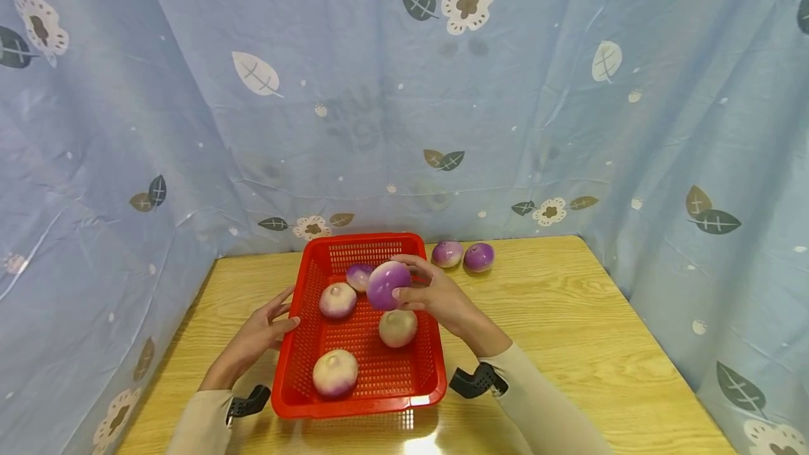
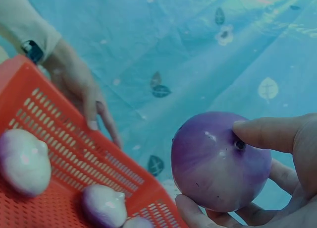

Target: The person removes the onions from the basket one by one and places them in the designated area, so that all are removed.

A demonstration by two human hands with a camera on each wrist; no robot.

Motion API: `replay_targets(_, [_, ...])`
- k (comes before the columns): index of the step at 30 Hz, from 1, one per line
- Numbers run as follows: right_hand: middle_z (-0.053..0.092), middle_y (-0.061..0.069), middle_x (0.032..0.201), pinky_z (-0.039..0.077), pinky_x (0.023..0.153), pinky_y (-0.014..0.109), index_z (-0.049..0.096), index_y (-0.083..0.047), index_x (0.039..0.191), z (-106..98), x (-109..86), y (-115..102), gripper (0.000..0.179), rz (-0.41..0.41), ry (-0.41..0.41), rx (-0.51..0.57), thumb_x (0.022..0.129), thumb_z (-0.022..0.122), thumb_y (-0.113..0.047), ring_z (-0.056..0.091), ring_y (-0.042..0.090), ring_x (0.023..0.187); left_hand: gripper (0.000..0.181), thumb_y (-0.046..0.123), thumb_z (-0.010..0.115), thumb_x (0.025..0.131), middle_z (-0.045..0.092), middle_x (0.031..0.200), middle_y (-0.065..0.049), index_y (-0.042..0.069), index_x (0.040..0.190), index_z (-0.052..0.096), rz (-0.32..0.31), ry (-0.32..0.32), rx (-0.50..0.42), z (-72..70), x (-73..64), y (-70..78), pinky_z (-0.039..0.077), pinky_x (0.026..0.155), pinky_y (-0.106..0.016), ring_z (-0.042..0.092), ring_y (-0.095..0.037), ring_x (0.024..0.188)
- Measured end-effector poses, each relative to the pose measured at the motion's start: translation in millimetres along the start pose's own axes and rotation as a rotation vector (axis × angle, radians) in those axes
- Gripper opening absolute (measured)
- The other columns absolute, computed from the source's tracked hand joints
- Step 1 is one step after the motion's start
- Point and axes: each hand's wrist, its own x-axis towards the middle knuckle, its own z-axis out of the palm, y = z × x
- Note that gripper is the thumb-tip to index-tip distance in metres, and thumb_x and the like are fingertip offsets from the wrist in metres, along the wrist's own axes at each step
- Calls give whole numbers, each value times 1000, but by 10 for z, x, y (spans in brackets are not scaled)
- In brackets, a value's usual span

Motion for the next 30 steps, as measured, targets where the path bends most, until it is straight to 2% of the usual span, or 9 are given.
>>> replay_targets(4, [48,12,133,59,85,35,51,-19,139,-71,-44,-11,59,-17,21,36,86,73,-7,61,20,105,77,16,61,96,31,153,-31,22,159,17,-8,6,-7,5,-2,-8,61,75,-49,69,-36,102])
replay_targets(12, [43,17,139,59,86,35,44,-12,145,-275,-105,-16,64,-30,60,68,87,71,-5,59,19,105,77,17,62,96,31,154,-30,23,159,17,-11,7,-6,-7,-6,-9,61,76,-49,69,-36,103])
replay_targets(24, [41,21,146,56,93,45,41,-12,147,-636,-188,43,65,-48,164,12,89,70,-7,56,30,121,78,17,62,96,30,154,-31,21,159,17,-7,3,0,-10,-5,-24,61,76,-47,70,-35,99])
replay_targets(30, [41,21,145,57,92,40,40,-12,147,-852,-250,134,65,-18,222,-18,89,70,-11,54,26,119,78,17,62,95,30,154,-30,22,159,18,-7,13,-2,-6,-1,-16,61,76,-46,70,-34,99])
